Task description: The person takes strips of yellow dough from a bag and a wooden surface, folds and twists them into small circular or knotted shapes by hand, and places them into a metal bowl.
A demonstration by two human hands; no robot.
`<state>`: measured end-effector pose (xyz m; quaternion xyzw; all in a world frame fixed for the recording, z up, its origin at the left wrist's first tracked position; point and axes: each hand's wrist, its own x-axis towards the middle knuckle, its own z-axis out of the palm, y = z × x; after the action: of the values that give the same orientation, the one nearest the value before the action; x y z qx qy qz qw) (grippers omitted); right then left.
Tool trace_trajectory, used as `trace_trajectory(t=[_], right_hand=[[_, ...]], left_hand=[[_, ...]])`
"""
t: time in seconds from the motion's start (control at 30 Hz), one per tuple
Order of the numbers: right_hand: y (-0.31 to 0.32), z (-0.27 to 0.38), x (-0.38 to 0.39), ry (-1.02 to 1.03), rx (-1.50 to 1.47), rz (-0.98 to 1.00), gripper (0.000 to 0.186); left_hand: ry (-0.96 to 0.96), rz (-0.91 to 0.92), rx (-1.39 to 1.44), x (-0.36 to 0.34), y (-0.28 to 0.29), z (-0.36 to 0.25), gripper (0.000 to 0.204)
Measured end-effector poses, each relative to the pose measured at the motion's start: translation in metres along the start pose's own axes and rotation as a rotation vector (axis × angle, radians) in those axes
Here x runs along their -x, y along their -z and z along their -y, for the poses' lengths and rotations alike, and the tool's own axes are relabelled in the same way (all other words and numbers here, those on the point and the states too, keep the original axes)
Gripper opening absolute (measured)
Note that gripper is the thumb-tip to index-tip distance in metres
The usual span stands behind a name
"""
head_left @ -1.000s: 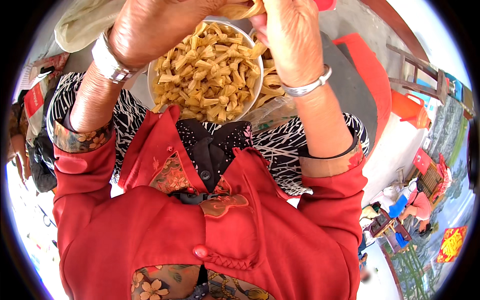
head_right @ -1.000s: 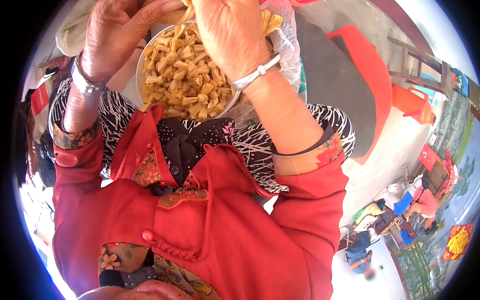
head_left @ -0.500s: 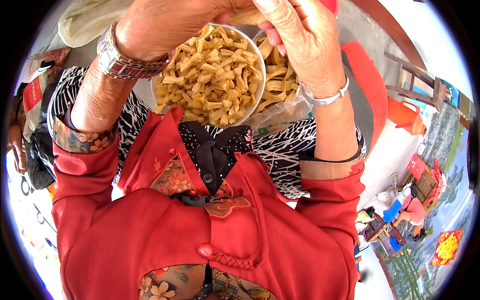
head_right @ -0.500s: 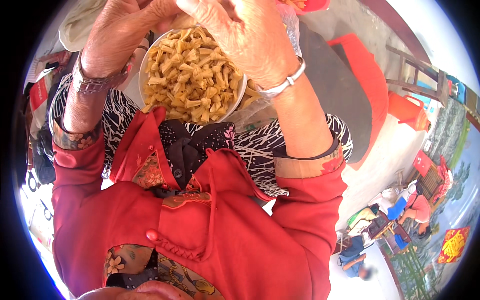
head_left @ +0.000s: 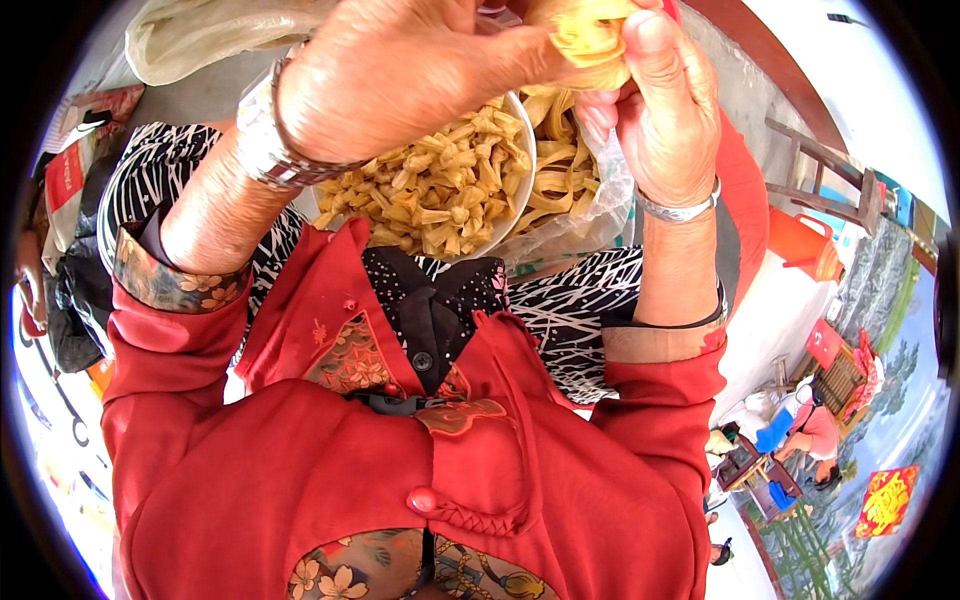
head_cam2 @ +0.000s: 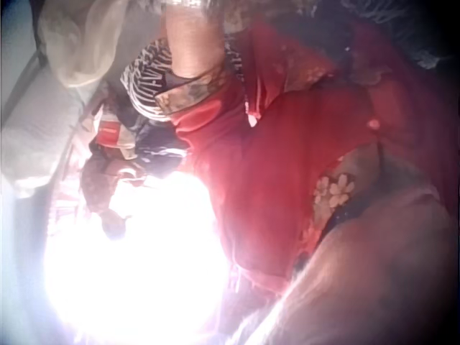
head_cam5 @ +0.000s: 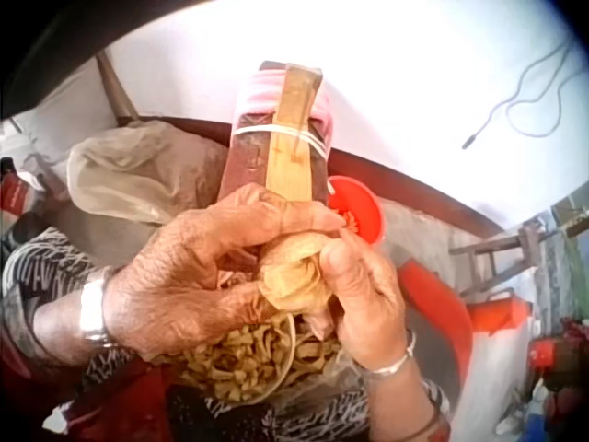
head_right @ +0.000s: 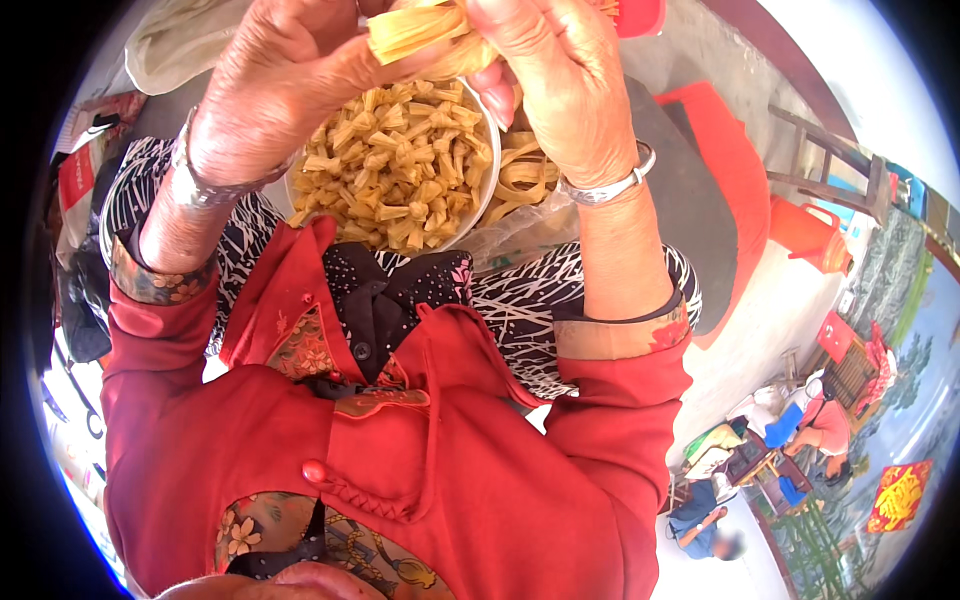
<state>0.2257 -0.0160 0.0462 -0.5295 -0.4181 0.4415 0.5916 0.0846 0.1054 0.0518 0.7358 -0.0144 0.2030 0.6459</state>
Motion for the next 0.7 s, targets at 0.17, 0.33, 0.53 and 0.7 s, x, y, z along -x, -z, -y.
trace_trajectory(t=[0.17,0.33,0.53,0.7], right_hand=[[-0.01,-0.003,-0.002,-0.006,0.033,-0.034,0.046],[-0.017,-0.012,0.002,0.089,0.011,-0.077,0.047],[-0.026,0.002,0.0,0.084,-0.102,-0.075,0.062],[-0.007,-0.013,0.009,0.087,0.122,-0.215,0.043]], left_hand=[[0.171,-0.141,0.284,0.002,-0.016,0.005,0.045],[0.143,-0.188,0.356,0.002,-0.015,0.0,0.037],[0.569,-0.395,0.665,0.001,-0.019,-0.025,0.046],[0.415,-0.159,0.989,0.003,0.02,-0.008,0.048]])
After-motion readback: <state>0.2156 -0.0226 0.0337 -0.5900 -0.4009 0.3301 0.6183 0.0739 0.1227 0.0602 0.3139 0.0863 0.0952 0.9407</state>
